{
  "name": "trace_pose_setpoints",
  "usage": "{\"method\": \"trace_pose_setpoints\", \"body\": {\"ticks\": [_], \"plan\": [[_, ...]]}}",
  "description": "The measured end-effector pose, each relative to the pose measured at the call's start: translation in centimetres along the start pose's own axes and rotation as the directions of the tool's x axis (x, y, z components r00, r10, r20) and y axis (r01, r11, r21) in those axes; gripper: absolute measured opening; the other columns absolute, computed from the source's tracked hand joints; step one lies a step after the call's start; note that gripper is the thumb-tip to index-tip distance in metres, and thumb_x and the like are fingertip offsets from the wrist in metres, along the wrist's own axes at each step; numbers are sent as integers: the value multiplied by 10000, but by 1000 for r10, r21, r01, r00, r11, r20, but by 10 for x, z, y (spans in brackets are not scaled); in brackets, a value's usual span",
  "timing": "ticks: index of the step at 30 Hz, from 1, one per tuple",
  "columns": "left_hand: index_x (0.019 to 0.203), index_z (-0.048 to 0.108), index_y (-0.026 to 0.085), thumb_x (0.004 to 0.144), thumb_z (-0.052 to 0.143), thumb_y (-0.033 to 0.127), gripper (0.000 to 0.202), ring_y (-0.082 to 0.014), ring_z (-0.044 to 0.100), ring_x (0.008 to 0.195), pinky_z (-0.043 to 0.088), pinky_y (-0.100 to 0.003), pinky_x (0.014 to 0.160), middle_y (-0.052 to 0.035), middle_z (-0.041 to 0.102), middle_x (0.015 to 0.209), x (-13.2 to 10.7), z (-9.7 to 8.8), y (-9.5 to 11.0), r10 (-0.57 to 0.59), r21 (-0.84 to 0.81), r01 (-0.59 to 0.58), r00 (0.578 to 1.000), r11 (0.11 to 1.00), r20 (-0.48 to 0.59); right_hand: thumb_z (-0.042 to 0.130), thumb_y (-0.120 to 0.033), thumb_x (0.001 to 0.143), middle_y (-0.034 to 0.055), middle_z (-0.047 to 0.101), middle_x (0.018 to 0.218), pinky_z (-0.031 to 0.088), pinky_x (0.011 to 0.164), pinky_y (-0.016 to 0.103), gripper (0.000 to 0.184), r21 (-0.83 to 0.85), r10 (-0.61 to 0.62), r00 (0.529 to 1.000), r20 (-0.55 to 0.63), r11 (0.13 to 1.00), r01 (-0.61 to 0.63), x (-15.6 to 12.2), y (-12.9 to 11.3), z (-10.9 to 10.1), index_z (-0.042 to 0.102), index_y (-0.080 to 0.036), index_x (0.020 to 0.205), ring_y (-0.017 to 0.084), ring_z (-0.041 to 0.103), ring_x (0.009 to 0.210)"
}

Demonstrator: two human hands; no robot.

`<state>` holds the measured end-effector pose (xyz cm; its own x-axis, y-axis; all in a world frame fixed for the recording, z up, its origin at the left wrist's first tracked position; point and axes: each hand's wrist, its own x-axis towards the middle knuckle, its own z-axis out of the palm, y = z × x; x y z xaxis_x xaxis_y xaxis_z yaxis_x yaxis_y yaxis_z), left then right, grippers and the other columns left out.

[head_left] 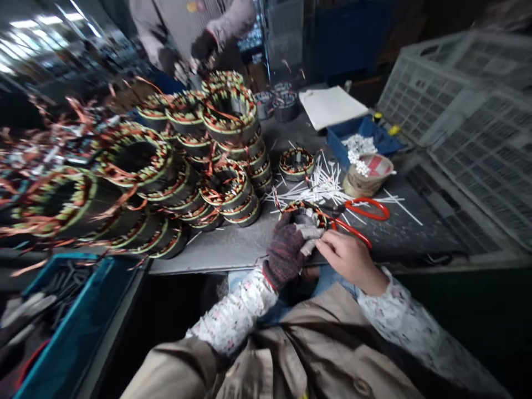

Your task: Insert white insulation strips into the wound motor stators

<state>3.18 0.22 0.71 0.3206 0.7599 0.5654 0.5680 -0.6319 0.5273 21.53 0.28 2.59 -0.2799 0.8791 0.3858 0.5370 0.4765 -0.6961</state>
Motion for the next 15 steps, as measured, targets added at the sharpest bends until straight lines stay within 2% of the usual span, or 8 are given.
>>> {"method": "trace_pose_setpoints", "body": {"ticks": [3, 6, 8, 10, 11, 13, 15], "plan": [[1086, 712, 243, 1027, 510, 322, 225, -186, 729, 1013, 365, -510, 1219, -22, 788, 1034, 0, 2, 5, -25, 31, 25, 999, 999, -24, 521, -319, 954, -9, 511, 557, 358, 512, 254, 386, 215, 18, 998, 53, 976, -29, -4, -7, -14, 508, -208, 585, 118, 494, 519], [1093, 705, 237, 1037, 505, 327, 226, -180, 720, 1030, 428, -469, 1173, -22, 781, 1029, 2, 0, 6, -18, 41, 19, 999, 999, -28, 557, -403, 976, 3, 563, 626, 422, 528, 221, 380, 430, 76, 996, 54, 898, -92, -7, -10, -30, 609, -211, 652, 116, 533, 577], [1068, 702, 207, 1023, 530, 349, 228, -199, 699, 1103, 471, -450, 1140, -49, 767, 1077, 4, -4, 4, 12, 71, -15, 999, 997, 35, 607, -481, 949, 48, 671, 782, 501, 639, 228, 385, 541, 98, 992, 76, 832, -124, -8, -9, -32, 673, -212, 682, 144, 626, 734], [1029, 700, 186, 1006, 555, 363, 231, -217, 684, 1136, 488, -451, 1131, -68, 754, 1097, 4, -9, 1, 45, 132, -61, 991, 989, 125, 632, -573, 907, 97, 729, 963, 553, 778, 293, 422, 656, 117, 976, 181, 726, -209, -10, -5, -27, 709, -207, 712, 201, 679, 902], [1007, 700, 184, 1001, 561, 370, 232, -219, 688, 1114, 494, -456, 1127, -66, 753, 1072, 3, -12, -1, 56, 167, -84, 985, 982, 163, 638, -618, 884, 110, 730, 967, 561, 796, 327, 456, 687, 140, 956, 256, 670, -282, -12, -3, -24, 709, -200, 717, 219, 683, 904], [971, 696, 188, 1008, 555, 386, 246, -210, 701, 1031, 511, -454, 1109, -51, 751, 999, 2, -14, -3, 31, 243, -76, 982, 967, 184, 666, -672, 836, 77, 669, 764, 539, 683, 326, 510, 679, 237, 902, 361, 596, -429, -18, 1, -21, 667, -187, 677, 188, 634, 719], [947, 690, 191, 1015, 548, 414, 273, -200, 706, 959, 540, -440, 1071, -41, 745, 931, -1, -11, -3, -13, 293, -41, 983, 955, 182, 713, -674, 796, 15, 531, 587, 446, 544, 286, 539, 644, 358, 865, 351, 579, -500, -22, 2, -25, 590, -187, 599, 135, 497, 559]]}}
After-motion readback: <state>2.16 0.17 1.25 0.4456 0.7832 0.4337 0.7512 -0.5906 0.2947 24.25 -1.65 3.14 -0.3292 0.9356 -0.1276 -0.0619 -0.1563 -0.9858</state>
